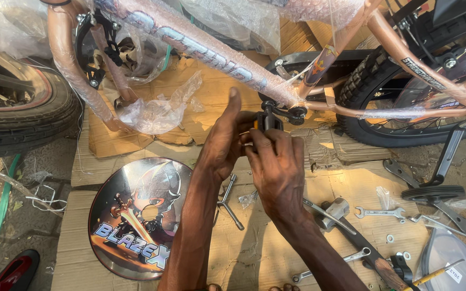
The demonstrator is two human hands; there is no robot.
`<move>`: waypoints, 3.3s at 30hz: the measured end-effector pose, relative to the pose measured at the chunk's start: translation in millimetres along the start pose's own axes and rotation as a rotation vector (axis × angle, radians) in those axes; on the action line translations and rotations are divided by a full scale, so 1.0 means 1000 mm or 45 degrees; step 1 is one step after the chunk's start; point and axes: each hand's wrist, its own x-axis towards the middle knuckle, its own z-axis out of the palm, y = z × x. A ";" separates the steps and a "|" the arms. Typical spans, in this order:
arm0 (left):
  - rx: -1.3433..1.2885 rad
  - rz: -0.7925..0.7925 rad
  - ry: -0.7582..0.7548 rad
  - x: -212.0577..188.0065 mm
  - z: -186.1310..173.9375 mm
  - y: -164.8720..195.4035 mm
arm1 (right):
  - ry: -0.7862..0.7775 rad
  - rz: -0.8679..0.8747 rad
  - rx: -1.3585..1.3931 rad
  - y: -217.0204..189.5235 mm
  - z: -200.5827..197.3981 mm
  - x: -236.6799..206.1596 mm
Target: The person assembles a new bicycle that is still partly wrapped in plastic, working on cardboard spread on the ground. They use wrenches to attach a pedal to the crank arm, fit a brake caliper to the fork, and mount a black mudguard onto the frame, tightening bolts by hand and with spanners.
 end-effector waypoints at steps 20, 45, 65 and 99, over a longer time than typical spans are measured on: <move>-0.302 -0.124 -0.058 -0.003 0.015 -0.026 | 0.084 1.494 1.540 -0.002 -0.036 -0.026; -0.688 -0.286 -0.261 0.045 0.026 -0.037 | -0.046 1.019 0.942 0.011 -0.052 0.001; 0.032 0.119 0.056 0.018 0.047 -0.020 | -0.055 0.094 -0.069 0.003 -0.046 -0.012; 1.211 0.446 0.439 0.055 0.048 0.018 | -0.059 0.533 0.282 0.049 -0.006 -0.058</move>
